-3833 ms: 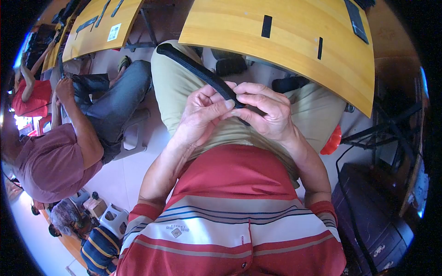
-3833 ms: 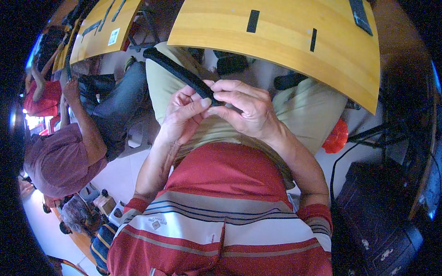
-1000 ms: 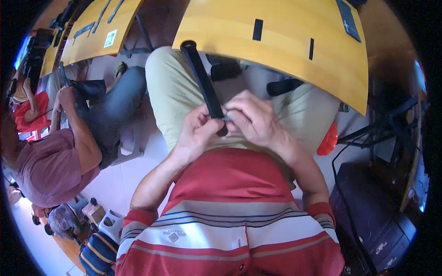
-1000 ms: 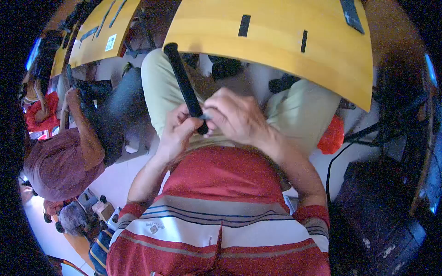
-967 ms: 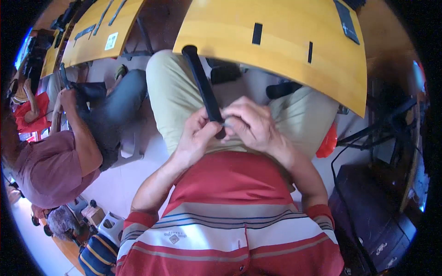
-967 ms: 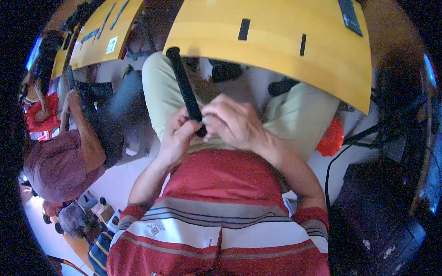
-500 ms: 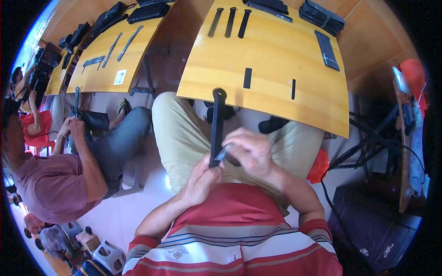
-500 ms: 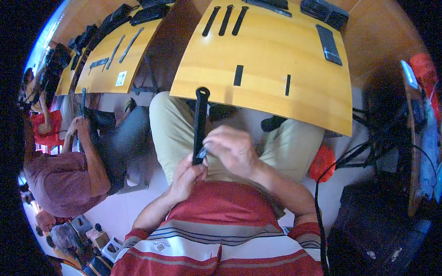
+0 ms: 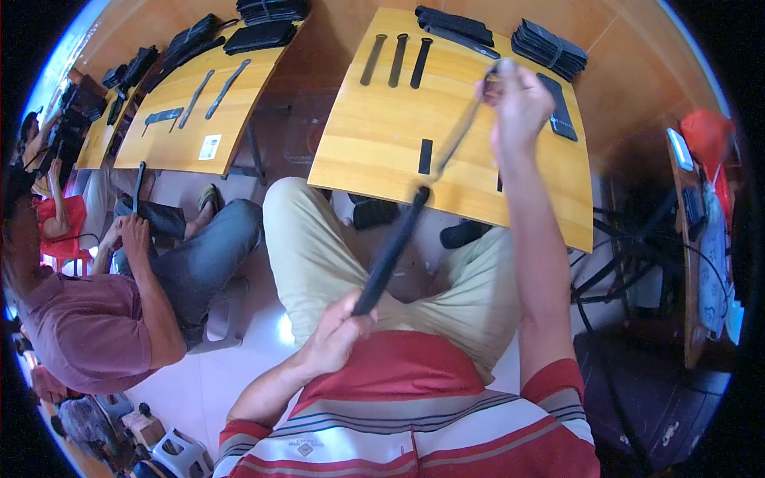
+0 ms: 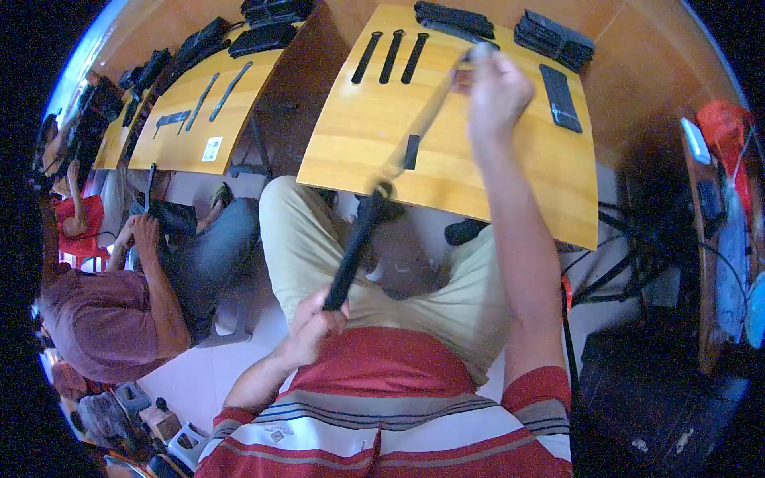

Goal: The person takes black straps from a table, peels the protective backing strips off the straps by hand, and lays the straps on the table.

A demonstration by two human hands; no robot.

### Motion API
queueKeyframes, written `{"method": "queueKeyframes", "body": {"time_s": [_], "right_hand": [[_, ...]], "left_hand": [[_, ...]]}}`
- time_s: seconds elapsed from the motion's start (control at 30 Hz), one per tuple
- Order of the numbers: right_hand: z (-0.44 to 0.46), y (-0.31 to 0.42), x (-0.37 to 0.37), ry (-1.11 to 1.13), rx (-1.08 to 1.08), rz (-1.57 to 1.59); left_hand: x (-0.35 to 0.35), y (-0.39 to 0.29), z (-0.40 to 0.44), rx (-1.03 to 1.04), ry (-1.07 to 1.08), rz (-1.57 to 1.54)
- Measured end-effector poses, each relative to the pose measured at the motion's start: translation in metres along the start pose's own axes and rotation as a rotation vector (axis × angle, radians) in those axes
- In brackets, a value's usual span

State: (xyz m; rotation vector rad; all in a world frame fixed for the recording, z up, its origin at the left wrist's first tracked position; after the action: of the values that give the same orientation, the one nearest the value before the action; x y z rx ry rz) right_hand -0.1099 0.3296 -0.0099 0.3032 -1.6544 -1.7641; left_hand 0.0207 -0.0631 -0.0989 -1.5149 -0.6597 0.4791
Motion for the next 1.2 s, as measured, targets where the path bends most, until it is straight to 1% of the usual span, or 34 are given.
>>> {"method": "queueKeyframes", "body": {"time_s": [0.03,0.13,0.17,0.23,0.3,0.37,0.5,0.57,0.67,0.7,0.8,0.9,1.1,1.2], "right_hand": [[0.024,-0.008,-0.022,-0.095,0.027,0.048],[0.062,0.021,-0.053,-0.166,-0.047,0.029],[0.064,0.024,-0.045,-0.112,-0.112,-0.07],[0.062,0.032,-0.025,-0.001,-0.253,-0.272],[0.054,0.027,-0.015,-0.02,-0.254,-0.291],[0.049,0.019,-0.009,-0.035,-0.219,-0.267],[0.045,0.015,-0.007,-0.037,-0.279,-0.334],[0.039,0.016,-0.007,-0.038,-0.32,-0.406],[0.027,0.008,0.001,-0.024,-0.521,-0.744],[0.025,-0.002,0.005,0.012,-0.518,-0.798],[0.007,-0.027,0.024,0.172,-0.655,-0.949],[-0.002,-0.054,0.037,0.351,-0.62,-1.061],[-0.001,-0.091,0.041,0.435,-0.468,-1.281],[0.001,-0.096,0.044,0.474,-0.438,-1.242]], "left_hand": [[0.001,0.004,-0.005,0.025,0.03,0.057],[-0.009,0.042,-0.033,-0.16,-0.057,-0.091],[-0.015,0.044,-0.034,-0.147,-0.114,-0.188],[-0.015,0.036,-0.023,-0.125,-0.129,-0.199],[-0.016,0.025,-0.01,-0.083,-0.133,-0.166],[-0.019,0.024,-0.009,-0.107,-0.13,-0.154],[-0.028,0.032,-0.017,-0.201,-0.114,-0.15],[-0.03,0.038,-0.018,-0.21,-0.139,-0.188],[-0.029,0.046,-0.016,-0.199,-0.156,-0.229],[-0.028,0.047,-0.015,-0.192,-0.16,-0.238],[-0.027,0.045,-0.012,-0.212,-0.164,-0.244],[-0.028,0.048,-0.011,-0.208,-0.167,-0.254],[-0.03,0.051,-0.007,-0.221,-0.171,-0.222],[-0.029,0.053,-0.004,-0.218,-0.169,-0.222]]}}
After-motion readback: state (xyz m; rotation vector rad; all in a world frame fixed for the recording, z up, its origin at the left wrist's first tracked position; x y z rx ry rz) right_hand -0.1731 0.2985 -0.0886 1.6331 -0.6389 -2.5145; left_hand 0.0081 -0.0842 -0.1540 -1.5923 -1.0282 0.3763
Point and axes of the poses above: each hand's wrist, its own z-axis towards the middle knuckle, its own x-axis out of the palm, y = z × x, the point moved 9 cm from there along z, towards the middle knuckle, and after that the axes turned 12 degrees about x, right-handed, at the moved point
